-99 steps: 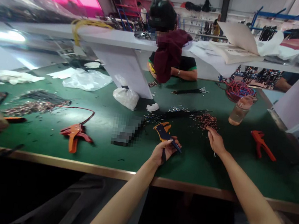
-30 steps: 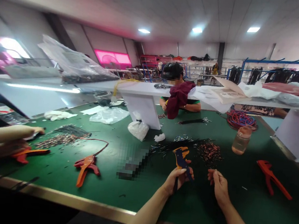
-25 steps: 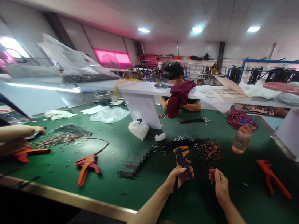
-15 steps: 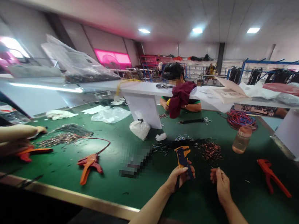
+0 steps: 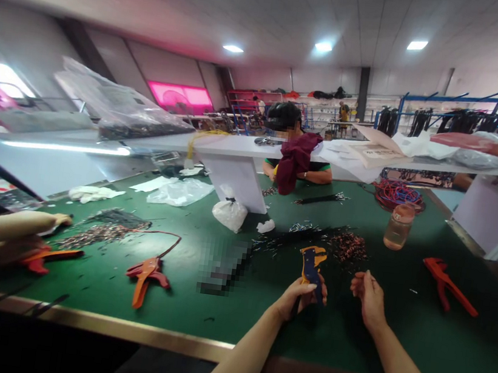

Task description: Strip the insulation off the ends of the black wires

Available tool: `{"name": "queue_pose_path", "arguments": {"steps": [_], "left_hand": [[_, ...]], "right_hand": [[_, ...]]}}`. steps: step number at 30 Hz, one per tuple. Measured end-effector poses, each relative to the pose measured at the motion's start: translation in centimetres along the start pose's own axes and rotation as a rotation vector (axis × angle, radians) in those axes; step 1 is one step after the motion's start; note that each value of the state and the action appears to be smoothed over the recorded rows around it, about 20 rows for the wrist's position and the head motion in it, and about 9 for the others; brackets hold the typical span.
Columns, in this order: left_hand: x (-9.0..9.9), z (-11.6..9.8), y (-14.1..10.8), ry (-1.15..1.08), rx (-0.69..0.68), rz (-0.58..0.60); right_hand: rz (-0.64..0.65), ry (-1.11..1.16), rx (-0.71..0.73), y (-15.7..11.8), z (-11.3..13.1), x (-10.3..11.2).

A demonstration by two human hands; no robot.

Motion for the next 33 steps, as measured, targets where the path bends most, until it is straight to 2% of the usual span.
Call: {"name": "queue_pose_path", "arguments": {"steps": [11,18,33], "left_hand": [[0.81,-0.28,0.17,0.008,-0.039,-0.105],[0.87,0.12,0.07,0.025,-0.015,-0.090],[0.84,0.09,0.03,0.039,0.000,-0.071]], "right_hand": [[-0.010,0.024,-0.016,-0.19,-0.10,-0.37],[0.018,0.005,0.023,-0.20,0.05,-0.33],[0.037,0.007,-0.003,-0.30,0.10,-0.44]]}}
Point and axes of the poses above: each hand's wrist, its own y-axis towards the middle knuckle, its own x-axis out of the back of the hand, z = x × y, the point moved 4 cm from there along y, towards the middle knuckle, and after that the axes turned 5 degrees about -x, right-handed, at the moved point
